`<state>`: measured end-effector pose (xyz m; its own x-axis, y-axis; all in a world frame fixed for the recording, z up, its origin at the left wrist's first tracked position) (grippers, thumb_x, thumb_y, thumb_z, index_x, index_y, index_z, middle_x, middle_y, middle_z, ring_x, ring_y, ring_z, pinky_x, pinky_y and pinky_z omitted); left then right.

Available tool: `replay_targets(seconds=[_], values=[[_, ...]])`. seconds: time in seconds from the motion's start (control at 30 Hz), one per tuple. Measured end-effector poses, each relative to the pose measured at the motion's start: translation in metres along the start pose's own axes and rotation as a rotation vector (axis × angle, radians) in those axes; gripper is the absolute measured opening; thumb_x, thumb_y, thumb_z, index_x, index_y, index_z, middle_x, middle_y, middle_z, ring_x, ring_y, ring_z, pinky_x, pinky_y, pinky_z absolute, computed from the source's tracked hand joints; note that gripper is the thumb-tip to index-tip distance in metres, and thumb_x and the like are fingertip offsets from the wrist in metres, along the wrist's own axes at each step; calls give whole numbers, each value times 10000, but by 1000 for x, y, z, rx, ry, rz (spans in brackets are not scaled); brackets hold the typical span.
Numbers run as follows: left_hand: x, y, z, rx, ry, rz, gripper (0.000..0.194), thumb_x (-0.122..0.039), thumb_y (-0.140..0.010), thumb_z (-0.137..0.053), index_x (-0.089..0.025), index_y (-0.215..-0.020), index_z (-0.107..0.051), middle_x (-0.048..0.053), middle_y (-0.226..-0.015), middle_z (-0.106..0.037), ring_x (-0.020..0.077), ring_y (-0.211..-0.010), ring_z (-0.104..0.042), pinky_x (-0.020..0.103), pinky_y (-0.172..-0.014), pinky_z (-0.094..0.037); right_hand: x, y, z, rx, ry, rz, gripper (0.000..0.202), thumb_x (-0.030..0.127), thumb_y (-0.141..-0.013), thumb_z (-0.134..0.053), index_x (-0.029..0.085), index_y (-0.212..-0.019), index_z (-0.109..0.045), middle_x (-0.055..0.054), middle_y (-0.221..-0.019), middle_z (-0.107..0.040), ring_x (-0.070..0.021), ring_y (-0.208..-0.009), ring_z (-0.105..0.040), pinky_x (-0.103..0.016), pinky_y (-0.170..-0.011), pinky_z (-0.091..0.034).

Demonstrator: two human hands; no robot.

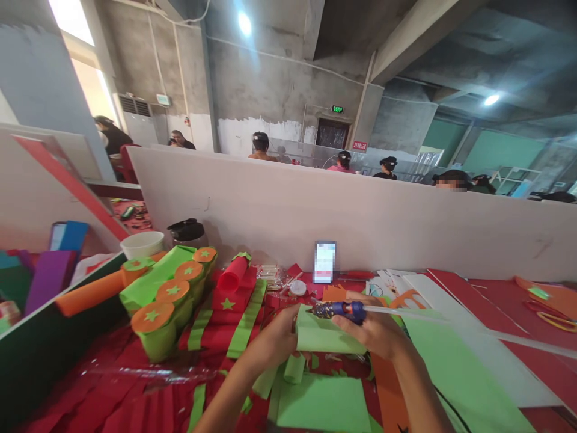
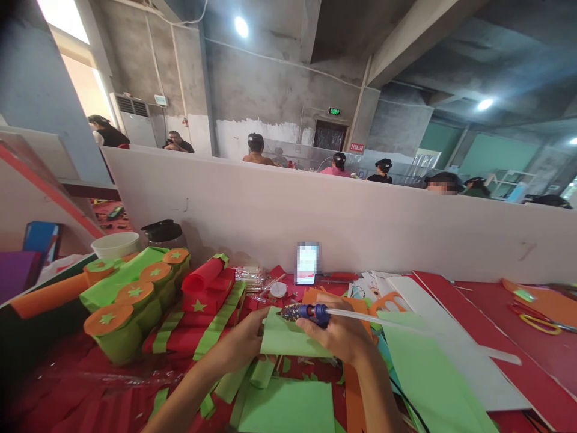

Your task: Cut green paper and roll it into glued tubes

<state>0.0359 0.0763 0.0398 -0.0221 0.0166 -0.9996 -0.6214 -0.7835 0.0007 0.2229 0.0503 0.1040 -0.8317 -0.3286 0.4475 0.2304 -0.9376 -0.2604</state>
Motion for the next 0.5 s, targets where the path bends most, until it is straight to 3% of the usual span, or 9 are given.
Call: replay_targets(seconds=[0.23,0.37,0.5], values=[[1,-1,2,-35,36,-28,494,-75,-680,-577,-132,-1169,-608,23,-753,-695,146,-585,-637,199,-502,-452,8,-1,-4,47,12,93,435,514,-898,-529,206,-598,-466,14,-656,-528,-139,-606,-505,-259,-577,-358],[-2,0,3,-29,29,-16,507,-49,-658,-565,-135,-1154,-617,26,-773,-698,141,-561,-636,193,-476,-437,1,1,0,62,21,23,426,539,-877,-550,214,-619,-452,28,-624,-513,-138,-577,-497,-261,-568,-350],[-4,0,1,-8,3,-15,497,-59,-669,-574,-135,-1158,-615,32,-773,-701,149,-583,-647,187,-471,-429,-5,2,3,-5,24,-10,401,540,-885,-535,224,-642,-491,19,-656,-553,-158,-634,-536,-277,-630,-381]])
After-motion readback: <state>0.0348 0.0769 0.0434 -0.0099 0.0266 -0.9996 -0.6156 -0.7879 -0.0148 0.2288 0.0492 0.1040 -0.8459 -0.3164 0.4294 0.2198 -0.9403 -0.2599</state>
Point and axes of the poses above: each hand's wrist, its own y-axis away from the middle knuckle, its own z-axis out of the back of the hand, x = y × z, the point moved 4 cm from there along -y, towards the middle knuckle
